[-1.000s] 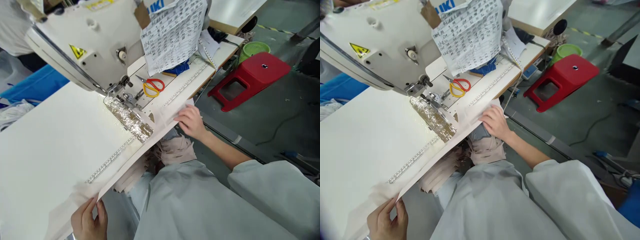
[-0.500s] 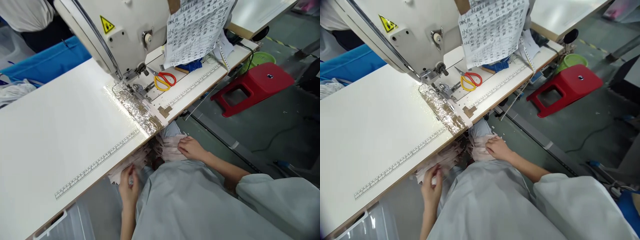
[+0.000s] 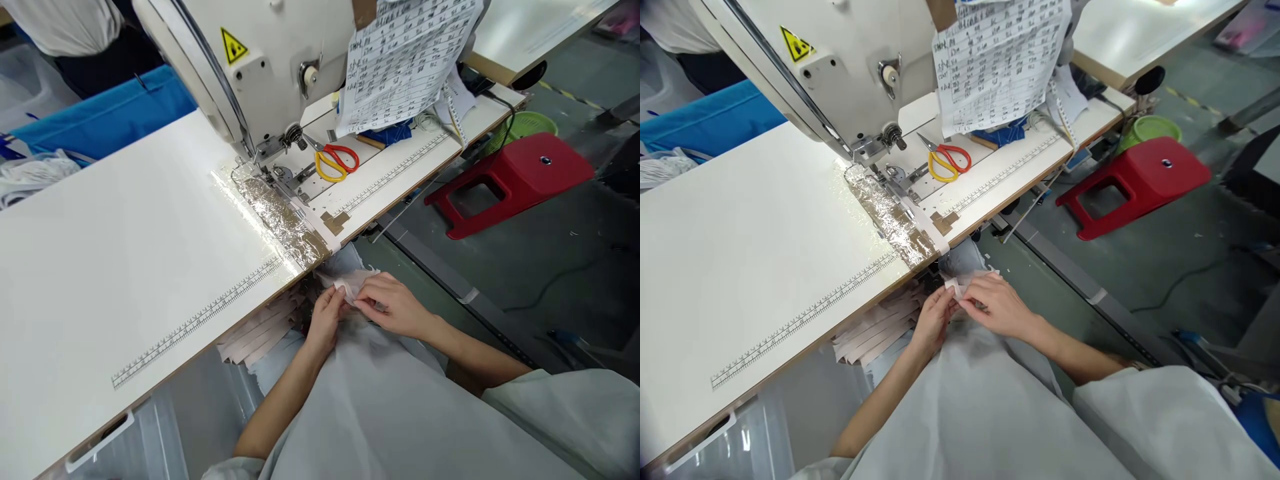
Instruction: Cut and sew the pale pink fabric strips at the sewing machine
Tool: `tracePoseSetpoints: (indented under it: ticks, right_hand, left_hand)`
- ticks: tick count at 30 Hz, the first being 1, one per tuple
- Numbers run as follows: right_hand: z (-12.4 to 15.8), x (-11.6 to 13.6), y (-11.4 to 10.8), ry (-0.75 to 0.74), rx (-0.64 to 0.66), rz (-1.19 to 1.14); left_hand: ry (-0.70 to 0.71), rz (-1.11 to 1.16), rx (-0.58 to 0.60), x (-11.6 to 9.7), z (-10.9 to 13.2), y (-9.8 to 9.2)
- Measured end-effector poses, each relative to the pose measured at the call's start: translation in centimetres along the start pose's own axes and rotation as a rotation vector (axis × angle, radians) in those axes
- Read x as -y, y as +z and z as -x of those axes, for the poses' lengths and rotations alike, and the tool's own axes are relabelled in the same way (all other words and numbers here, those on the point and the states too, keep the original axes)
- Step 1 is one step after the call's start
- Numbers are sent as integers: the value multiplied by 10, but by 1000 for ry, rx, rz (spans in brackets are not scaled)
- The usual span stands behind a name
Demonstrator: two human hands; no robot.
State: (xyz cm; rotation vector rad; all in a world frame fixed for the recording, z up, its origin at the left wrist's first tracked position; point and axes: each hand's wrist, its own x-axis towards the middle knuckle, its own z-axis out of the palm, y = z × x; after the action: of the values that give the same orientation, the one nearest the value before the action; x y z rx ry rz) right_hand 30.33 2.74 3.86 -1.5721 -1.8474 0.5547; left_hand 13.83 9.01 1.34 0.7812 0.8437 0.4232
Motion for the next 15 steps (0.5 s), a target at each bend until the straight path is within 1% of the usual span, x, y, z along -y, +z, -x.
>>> tracePoseSetpoints:
  ticks: [1,2,3,4,5,6,7,8,10,11,13,14,15]
  right_hand:
    - [-5,5,-2,-24,-45,-18]
    - [-12,8,-4,-48,-61,-60]
    - [-19,10,-5,-82,-24,-132]
    - [-27,9,-6,-131,68,-229]
    - [-34,8,-8,-186,190,-339]
    - [-41,6,-11,-235,304,-438]
    - [-47,2,-17,-265,382,-505]
    - [-53,-1,-25,-274,421,-533]
    - [-62,-9,-49,-244,431,-487]
    - [-65,-14,-65,-217,433,-430]
    - [-72,-22,-101,-162,453,-307]
    - [-75,-26,-118,-144,444,-252]
    - [-78,-30,-134,-130,416,-193]
  left_hand:
    - [-12,-68,66,-12,4,1]
    - [-59,-175,173,-26,9,0]
    - [-122,-300,291,-40,14,-1]
    - [-175,-430,394,-55,21,-3]
    - [-193,-555,457,-70,28,-6]
    - [-175,-672,475,-85,36,-10]
    - [-127,-776,454,-100,45,-16]
    - [-63,-862,408,-115,55,-23]
    - [48,-982,299,-140,78,-42]
    - [80,-1018,241,-151,90,-54]
    - [100,-1087,128,-166,116,-85]
    - [127,-1134,35,-170,129,-102]
    - [187,-1186,-81,-173,142,-121]
